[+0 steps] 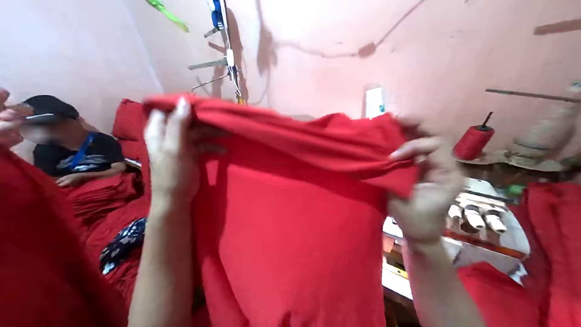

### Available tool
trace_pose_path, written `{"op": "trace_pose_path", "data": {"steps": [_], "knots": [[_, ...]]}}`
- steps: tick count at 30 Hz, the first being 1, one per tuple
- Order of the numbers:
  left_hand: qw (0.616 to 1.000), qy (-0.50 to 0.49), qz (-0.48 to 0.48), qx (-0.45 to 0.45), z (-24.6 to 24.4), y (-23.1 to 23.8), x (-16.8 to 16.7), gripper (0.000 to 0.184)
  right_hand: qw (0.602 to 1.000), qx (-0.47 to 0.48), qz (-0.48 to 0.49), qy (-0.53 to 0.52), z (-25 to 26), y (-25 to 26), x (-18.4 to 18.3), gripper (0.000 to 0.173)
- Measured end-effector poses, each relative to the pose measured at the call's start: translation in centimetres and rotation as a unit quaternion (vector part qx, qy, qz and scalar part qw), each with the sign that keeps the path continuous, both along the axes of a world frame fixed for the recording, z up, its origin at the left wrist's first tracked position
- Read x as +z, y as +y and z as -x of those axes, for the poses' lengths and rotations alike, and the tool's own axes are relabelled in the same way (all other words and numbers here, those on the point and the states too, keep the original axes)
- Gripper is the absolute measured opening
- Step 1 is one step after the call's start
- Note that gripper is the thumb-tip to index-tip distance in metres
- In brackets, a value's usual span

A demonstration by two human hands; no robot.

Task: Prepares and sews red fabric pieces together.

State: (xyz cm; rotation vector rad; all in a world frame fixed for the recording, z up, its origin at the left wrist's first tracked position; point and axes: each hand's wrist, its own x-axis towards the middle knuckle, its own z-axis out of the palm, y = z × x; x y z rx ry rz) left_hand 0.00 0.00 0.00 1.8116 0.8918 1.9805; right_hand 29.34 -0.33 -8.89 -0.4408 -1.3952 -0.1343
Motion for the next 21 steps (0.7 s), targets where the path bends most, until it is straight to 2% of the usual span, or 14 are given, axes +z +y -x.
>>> {"op": "trace_pose_path", "data": {"steps": [1, 2, 3, 4, 5, 6, 7, 9, 12, 14, 18, 19, 21], "knots": [[0.997, 0.004, 0.079, 0.016, 1.5, 1.6, -2.8, 0.028, 0.999, -0.018, 0.045, -0.023, 0.8, 1.6, -2.5, 0.016], [0.983, 0.042, 0.172, 0.048, 3.0, 3.6, -5.7, 0.034, 0.992, -0.022, 0.111, -0.057, 1.5, 3.3, -5.5, 0.028], [0.952, 0.117, 0.272, 0.075, 4.2, 5.6, -8.4, 0.041, 0.972, -0.012, 0.211, -0.104, 1.9, 4.8, -8.3, 0.049], [0.906, 0.209, 0.356, 0.096, 4.7, 7.2, -10.8, 0.043, 0.928, 0.005, 0.336, -0.16, 2.1, 6.0, -10.5, 0.071], [0.863, 0.292, 0.397, 0.116, 4.6, 8.3, -12.9, 0.045, 0.878, 0.025, 0.437, -0.194, 2.2, 7.0, -12.4, 0.089], [0.838, 0.356, 0.392, 0.133, 3.9, 8.7, -14.3, 0.045, 0.845, 0.037, 0.492, -0.206, 2.3, 7.6, -14.0, 0.096], [0.832, 0.399, 0.356, 0.145, 2.7, 9.0, -15.3, 0.043, 0.833, 0.043, 0.511, -0.208, 2.4, 7.7, -15.2, 0.095], [0.846, 0.443, 0.266, 0.129, 0.1, 9.5, -16.2, 0.038, 0.845, 0.048, 0.496, -0.196, 2.7, 7.5, -16.6, 0.081], [0.86, 0.473, 0.162, 0.105, -3.5, 10.6, -16.4, 0.028, 0.856, 0.049, 0.492, -0.152, 2.6, 7.5, -16.7, 0.057], [0.855, 0.499, 0.13, 0.055, -5.2, 11.6, -15.6, 0.026, 0.867, 0.037, 0.482, -0.121, 2.5, 7.8, -16.2, 0.044], [0.799, 0.571, 0.162, -0.096, -7.0, 12.0, -14.7, 0.028, 0.886, 0.009, 0.455, -0.091, 2.3, 8.0, -15.7, 0.03], [0.78, 0.59, 0.174, -0.116, -7.2, 11.7, -14.9, 0.03, 0.887, 0.007, 0.453, -0.086, 2.3, 8.0, -15.7, 0.028], [0.733, 0.643, 0.202, -0.093, -7.6, 10.7, -15.2, 0.04, 0.884, 0.015, 0.46, -0.076, 2.2, 7.9, -15.6, 0.027]]}}
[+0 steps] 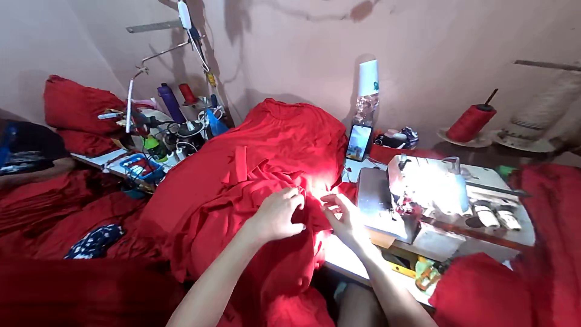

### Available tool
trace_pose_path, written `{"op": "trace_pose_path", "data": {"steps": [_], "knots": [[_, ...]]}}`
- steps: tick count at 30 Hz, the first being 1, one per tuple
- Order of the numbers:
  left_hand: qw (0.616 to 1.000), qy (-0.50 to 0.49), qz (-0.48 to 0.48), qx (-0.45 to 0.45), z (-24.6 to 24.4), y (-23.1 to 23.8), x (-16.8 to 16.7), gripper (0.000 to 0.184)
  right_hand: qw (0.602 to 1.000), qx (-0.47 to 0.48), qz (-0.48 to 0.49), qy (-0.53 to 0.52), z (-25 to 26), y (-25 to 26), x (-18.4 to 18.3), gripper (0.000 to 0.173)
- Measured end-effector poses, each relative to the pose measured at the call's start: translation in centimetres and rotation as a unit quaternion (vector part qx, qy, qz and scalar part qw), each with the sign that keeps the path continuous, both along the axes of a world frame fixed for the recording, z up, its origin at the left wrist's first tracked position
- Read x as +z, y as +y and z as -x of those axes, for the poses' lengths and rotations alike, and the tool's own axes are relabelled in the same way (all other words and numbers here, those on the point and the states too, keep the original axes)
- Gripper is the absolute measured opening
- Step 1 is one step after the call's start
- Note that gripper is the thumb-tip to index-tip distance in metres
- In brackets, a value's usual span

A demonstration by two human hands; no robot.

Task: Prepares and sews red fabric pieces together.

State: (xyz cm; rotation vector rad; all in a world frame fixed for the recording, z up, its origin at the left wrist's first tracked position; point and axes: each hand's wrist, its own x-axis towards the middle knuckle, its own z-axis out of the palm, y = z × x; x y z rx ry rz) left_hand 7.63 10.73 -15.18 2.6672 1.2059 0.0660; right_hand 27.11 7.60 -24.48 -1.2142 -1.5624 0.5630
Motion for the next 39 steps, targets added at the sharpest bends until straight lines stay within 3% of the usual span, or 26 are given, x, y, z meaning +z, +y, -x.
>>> {"op": "trace_pose_path", "data": {"steps": [2, 8, 13, 16, 19, 21, 25, 28, 31, 35, 39], "knots": [[0.999, 0.009, -0.012, 0.039, 0.0, -0.3, -0.9, 0.032, 1.0, 0.01, 0.008, 0.017, 0.0, -0.1, 0.0, 0.027], [0.954, -0.29, -0.063, 0.036, 2.7, 1.3, -1.6, 0.019, 0.998, 0.027, -0.063, -0.014, 0.8, 0.7, 0.7, 0.026], [0.958, -0.254, 0.068, 0.118, 1.3, -0.4, 2.4, 0.022, 0.99, 0.072, -0.115, -0.047, 2.8, 3.1, 2.0, 0.052], [0.951, -0.292, 0.072, 0.07, 2.2, -0.7, 1.6, 0.028, 0.989, 0.11, -0.094, -0.033, 2.7, 3.8, 3.3, 0.035], [0.948, -0.315, -0.05, 0.013, 3.7, -0.6, -0.8, 0.039, 0.985, 0.146, -0.093, -0.008, 2.3, 4.0, 3.9, 0.025], [0.934, -0.303, -0.189, 0.013, 3.5, -0.8, -2.0, 0.038, 0.984, 0.147, -0.1, 0.001, 2.4, 3.9, 4.2, 0.023], [0.851, -0.265, -0.452, -0.028, 2.6, 0.6, -3.7, 0.024, 0.984, 0.145, -0.101, 0.023, 2.8, 3.8, 4.7, 0.02], [0.808, -0.271, -0.518, -0.073, 2.7, 1.5, -3.4, 0.017, 0.984, 0.136, -0.11, 0.013, 2.9, 3.5, 5.4, 0.021], [0.819, -0.335, -0.46, -0.069, 2.8, 1.6, -2.5, 0.02, 0.98, 0.13, -0.148, -0.001, 2.9, 3.5, 6.0, 0.024], [0.862, -0.45, -0.231, -0.021, 2.9, 0.2, 0.5, 0.018, 0.978, 0.15, -0.144, 0.025, 3.5, 2.8, 7.7, 0.022], [0.854, -0.508, -0.114, -0.001, 3.5, -0.1, 1.9, 0.015, 0.964, 0.187, -0.18, 0.061, 4.8, 2.8, 8.3, 0.018]]}}
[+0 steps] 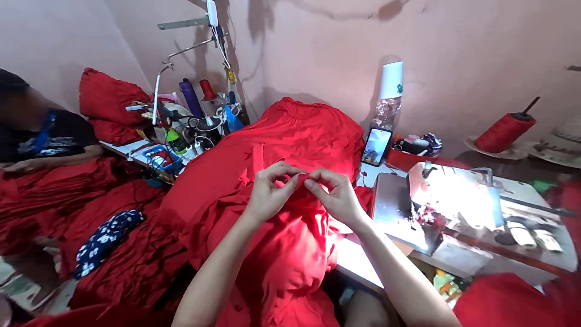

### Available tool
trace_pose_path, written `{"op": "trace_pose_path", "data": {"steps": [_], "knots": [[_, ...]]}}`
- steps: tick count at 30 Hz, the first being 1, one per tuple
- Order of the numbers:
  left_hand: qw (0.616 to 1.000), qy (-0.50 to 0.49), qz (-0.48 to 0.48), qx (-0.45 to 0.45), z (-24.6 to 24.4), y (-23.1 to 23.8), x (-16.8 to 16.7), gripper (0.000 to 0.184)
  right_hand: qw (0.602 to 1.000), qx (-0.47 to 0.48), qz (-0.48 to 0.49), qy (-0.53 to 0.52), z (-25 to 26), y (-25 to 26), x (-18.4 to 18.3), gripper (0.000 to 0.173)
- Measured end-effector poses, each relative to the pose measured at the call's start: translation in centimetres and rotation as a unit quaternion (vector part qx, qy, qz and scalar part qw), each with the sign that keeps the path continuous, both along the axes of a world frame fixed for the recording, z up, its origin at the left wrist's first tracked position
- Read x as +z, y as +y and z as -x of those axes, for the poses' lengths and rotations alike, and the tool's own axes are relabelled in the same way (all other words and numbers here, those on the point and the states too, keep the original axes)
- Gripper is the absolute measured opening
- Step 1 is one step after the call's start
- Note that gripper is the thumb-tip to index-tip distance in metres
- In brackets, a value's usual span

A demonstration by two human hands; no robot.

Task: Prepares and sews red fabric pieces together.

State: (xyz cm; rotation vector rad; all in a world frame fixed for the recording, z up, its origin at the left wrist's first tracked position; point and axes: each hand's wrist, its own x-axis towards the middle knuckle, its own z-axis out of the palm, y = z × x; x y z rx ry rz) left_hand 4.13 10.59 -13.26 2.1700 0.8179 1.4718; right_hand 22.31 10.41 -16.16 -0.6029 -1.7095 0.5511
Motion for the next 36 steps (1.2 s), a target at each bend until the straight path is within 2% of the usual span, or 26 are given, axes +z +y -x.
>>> {"op": "trace_pose_path", "data": {"steps": [4, 8, 11, 13, 15, 18, 20, 24, 29, 36], "knots": [[0.995, -0.051, 0.085, 0.002, 0.1, -0.7, 0.6, 0.009, 0.999, -0.012, -0.028, 0.01, 0.7, 0.1, 0.1, 0.019], [0.989, -0.078, 0.127, -0.001, -0.2, -1.2, 1.1, 0.012, 0.999, -0.034, -0.037, 0.017, 1.0, 0.0, 0.2, 0.015], [0.994, -0.051, 0.09, -0.031, 0.3, -1.2, 1.2, 0.012, 0.997, -0.046, -0.05, 0.035, 1.0, -0.4, 0.6, 0.013], [0.996, -0.019, 0.063, -0.053, 0.9, -1.4, 1.3, 0.025, 0.996, -0.05, -0.056, 0.04, 0.9, -0.6, 0.8, 0.012], [0.999, 0.018, 0.031, -0.022, 1.1, -1.6, 1.3, 0.034, 0.995, -0.054, -0.071, 0.034, 0.7, -0.6, 0.8, 0.012], [0.997, 0.04, -0.034, 0.063, 0.7, -1.6, 1.1, 0.02, 0.993, -0.067, -0.097, 0.025, 0.8, -0.6, 0.9, 0.012], [0.995, 0.023, -0.062, 0.079, 0.4, -1.5, 1.1, 0.01, 0.991, -0.079, -0.1, 0.03, 1.0, -0.7, 1.0, 0.011], [0.994, 0.014, -0.079, 0.072, 0.1, -1.4, 2.3, 0.013, 0.993, -0.086, -0.052, 0.06, 1.4, -1.3, 0.0, 0.02], [0.991, 0.045, -0.084, 0.092, 0.4, -1.1, 3.1, 0.014, 0.994, -0.079, 0.029, 0.063, 1.9, -2.8, -1.7, 0.019], [0.99, 0.057, -0.071, 0.108, 0.4, -1.6, 3.1, 0.014, 0.99, -0.141, -0.022, 0.006, 1.3, -3.5, -2.0, 0.018]]}}
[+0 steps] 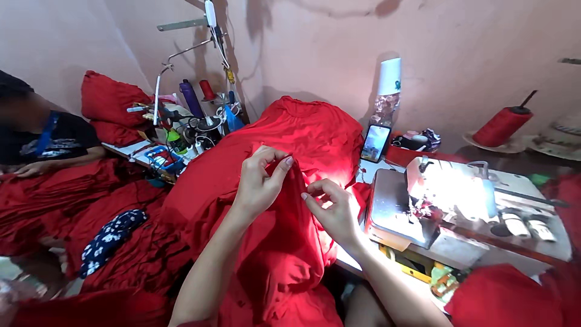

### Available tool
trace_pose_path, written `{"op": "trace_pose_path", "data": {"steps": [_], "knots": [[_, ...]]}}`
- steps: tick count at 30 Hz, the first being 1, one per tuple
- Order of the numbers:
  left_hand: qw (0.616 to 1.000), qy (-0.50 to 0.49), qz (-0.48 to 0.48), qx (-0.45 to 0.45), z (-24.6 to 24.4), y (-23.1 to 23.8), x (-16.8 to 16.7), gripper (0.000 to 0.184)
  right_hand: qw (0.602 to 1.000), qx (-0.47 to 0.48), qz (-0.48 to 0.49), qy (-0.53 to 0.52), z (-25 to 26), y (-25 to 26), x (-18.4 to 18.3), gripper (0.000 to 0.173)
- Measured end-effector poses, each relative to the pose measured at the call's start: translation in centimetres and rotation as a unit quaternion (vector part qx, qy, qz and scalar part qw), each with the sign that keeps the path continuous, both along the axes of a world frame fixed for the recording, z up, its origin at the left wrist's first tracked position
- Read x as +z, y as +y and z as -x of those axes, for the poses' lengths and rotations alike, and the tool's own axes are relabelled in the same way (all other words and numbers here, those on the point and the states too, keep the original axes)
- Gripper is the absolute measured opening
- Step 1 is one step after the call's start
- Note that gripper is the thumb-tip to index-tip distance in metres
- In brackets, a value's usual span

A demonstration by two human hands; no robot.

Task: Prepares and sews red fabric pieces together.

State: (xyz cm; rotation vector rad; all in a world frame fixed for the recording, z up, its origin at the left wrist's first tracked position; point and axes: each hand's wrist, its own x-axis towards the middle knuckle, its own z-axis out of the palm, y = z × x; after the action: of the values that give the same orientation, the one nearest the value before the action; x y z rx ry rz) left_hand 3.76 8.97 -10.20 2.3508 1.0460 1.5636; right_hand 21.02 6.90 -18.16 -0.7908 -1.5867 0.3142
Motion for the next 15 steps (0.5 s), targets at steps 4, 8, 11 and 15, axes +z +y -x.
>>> {"op": "trace_pose_path", "data": {"steps": [4, 8, 11, 15], "knots": [[0.996, 0.029, 0.019, -0.083, 0.5, -1.4, 0.4, 0.016, 0.999, 0.025, 0.032, 0.03, -1.0, -1.3, 0.2, 0.019], [0.881, 0.157, 0.158, -0.418, 1.3, -1.4, 2.5, 0.04, 0.965, 0.225, 0.063, 0.119, -4.6, -4.0, -0.1, 0.013], [0.884, 0.243, 0.181, -0.356, -2.5, 0.9, 1.6, 0.038, 0.918, 0.365, 0.029, 0.151, -6.6, -5.3, -1.1, 0.017], [0.725, 0.317, 0.47, -0.391, -8.2, -0.4, -2.5, 0.038, 0.882, 0.429, 0.034, 0.193, -8.6, -7.8, -0.9, 0.018]]}}
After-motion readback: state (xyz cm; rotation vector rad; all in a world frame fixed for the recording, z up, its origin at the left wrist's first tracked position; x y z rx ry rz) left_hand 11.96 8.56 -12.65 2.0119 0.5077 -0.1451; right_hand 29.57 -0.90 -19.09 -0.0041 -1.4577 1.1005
